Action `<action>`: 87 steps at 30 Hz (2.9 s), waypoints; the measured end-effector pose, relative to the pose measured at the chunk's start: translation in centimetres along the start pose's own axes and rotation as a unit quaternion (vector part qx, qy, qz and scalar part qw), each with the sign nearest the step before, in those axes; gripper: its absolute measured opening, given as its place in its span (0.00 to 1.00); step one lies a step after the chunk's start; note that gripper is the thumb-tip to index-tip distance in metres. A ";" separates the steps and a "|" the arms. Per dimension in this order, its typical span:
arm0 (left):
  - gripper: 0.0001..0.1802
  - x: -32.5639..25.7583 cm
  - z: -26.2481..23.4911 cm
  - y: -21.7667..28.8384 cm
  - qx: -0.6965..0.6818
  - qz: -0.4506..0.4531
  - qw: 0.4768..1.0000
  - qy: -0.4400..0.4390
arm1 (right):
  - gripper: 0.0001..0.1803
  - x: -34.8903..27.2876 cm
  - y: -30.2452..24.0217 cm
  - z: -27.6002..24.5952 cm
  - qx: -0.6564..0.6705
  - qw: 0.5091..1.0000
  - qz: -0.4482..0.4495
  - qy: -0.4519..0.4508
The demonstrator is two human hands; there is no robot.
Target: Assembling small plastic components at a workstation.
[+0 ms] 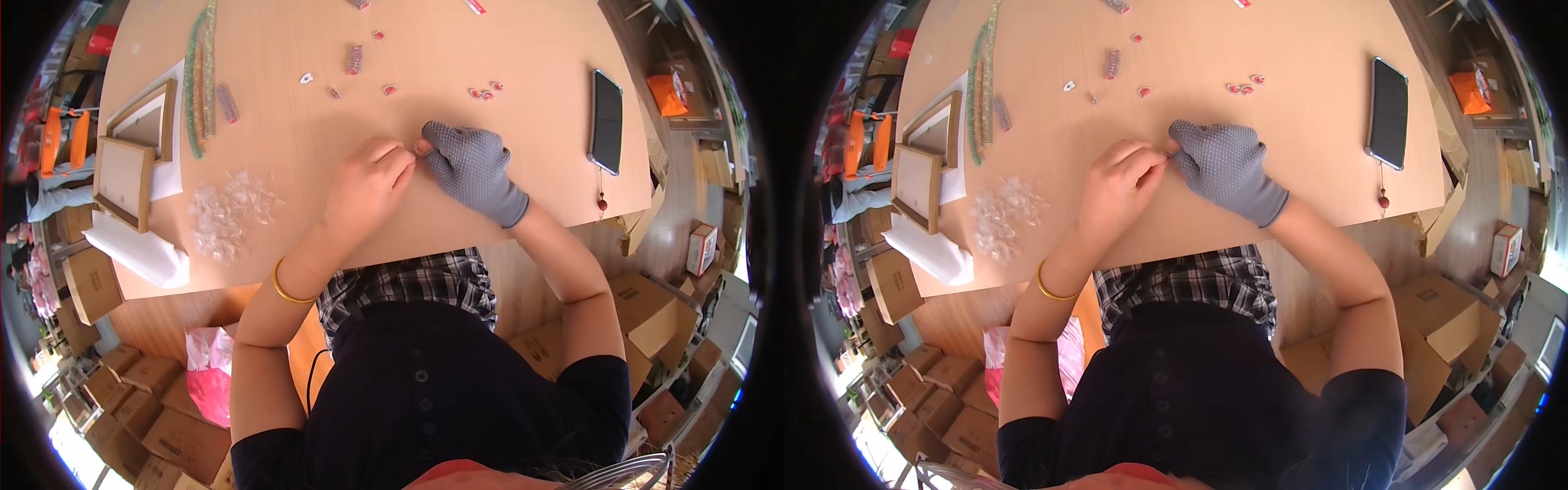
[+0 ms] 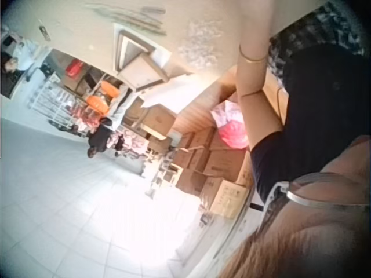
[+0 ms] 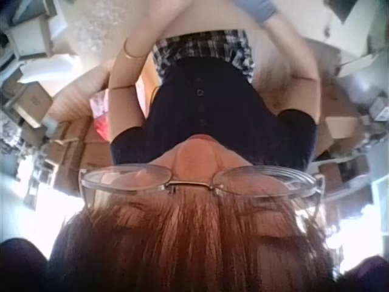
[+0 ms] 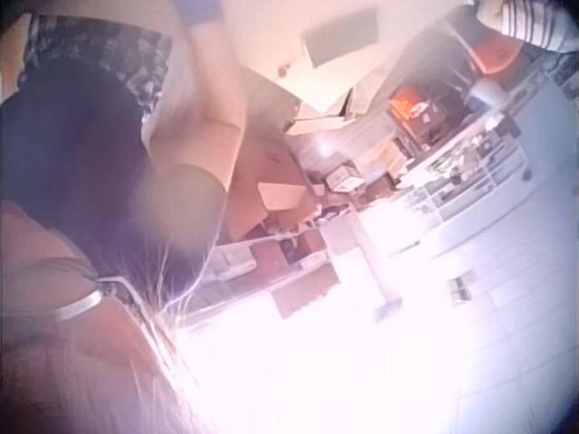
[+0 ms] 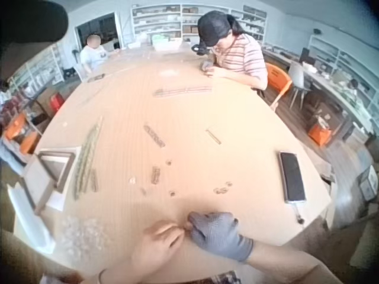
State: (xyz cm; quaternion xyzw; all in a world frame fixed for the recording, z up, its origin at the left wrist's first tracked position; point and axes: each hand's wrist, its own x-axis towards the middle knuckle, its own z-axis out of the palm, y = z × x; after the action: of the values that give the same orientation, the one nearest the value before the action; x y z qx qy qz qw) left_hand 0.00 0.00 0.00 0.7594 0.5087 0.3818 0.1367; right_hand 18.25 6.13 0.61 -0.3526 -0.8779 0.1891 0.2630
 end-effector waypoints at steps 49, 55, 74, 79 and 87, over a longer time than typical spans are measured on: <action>0.04 1.1 -0.7 -1.3 -0.008 -0.039 0.999 0.007 | 0.08 1.6 -0.1 1.0 -0.016 0.996 0.062 0.055; 0.04 1.2 -1.0 -0.8 -0.003 -0.026 1.000 -0.004 | 0.07 1.6 -0.2 0.9 -0.004 0.996 0.069 0.053; 0.06 1.4 -1.0 -0.9 -0.002 -0.018 1.000 0.000 | 0.08 1.6 -0.3 1.0 -0.007 0.996 0.063 0.057; 0.06 1.4 -1.0 -0.9 -0.001 -0.021 1.000 0.001 | 0.07 1.7 -0.6 0.7 -0.008 0.997 0.066 0.043; 0.05 1.3 -0.8 -0.8 -0.005 -0.010 1.000 0.006 | 0.08 1.9 -1.0 0.6 -0.020 0.997 0.066 0.028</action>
State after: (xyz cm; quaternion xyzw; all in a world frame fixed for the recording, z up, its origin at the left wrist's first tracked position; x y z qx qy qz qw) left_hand -0.87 1.33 0.64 0.7514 0.5153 0.3873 0.1412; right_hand 16.23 6.71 1.20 -0.4203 -0.8487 0.1785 0.2669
